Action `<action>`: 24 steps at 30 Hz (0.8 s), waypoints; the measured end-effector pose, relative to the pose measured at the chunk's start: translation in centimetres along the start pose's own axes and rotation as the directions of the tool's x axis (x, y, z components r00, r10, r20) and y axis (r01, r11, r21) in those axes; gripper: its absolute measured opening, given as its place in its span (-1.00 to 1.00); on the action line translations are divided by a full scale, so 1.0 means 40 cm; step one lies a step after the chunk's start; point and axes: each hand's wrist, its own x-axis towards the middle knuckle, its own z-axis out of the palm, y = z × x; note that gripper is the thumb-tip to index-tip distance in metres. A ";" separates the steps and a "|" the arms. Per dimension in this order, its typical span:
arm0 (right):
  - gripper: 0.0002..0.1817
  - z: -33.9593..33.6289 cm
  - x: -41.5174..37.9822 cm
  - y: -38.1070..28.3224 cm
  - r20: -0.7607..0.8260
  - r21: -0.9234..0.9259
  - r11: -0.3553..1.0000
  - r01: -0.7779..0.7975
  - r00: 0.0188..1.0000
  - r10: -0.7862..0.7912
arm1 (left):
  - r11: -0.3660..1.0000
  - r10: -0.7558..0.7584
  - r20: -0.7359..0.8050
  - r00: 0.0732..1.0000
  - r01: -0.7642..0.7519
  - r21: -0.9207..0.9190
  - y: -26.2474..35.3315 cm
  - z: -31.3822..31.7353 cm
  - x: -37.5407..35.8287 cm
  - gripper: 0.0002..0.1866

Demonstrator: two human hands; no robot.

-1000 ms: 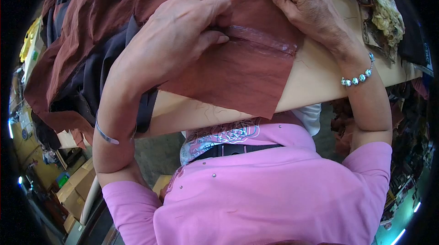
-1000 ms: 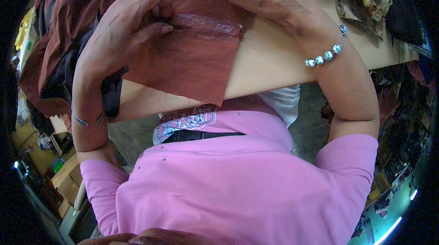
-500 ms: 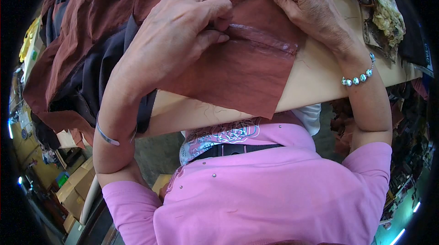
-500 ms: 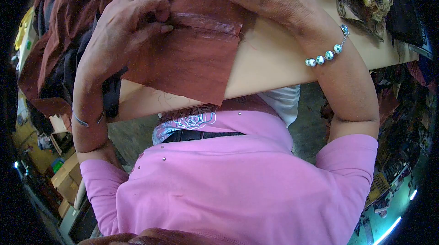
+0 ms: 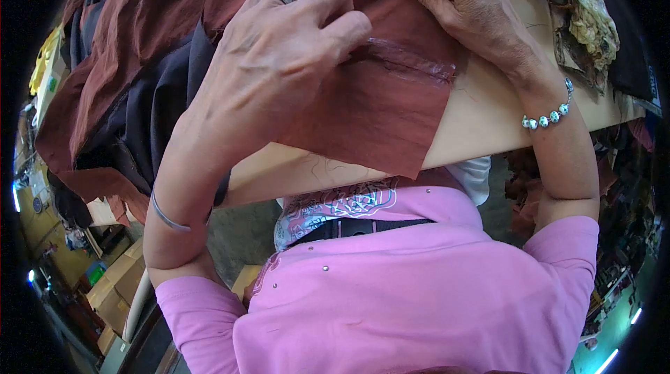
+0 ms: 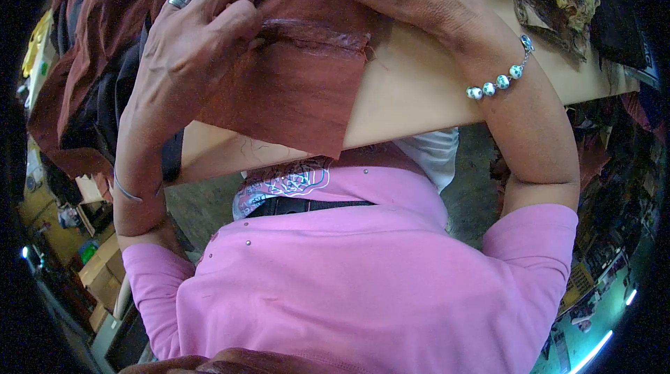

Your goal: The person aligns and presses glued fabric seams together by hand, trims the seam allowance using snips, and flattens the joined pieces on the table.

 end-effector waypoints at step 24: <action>-0.45 0.026 0.007 0.016 -0.014 -0.030 0.986 0.162 0.987 -0.162 | 0.817 -0.069 0.237 0.969 0.191 -0.545 -0.044 -0.008 -0.009 -0.82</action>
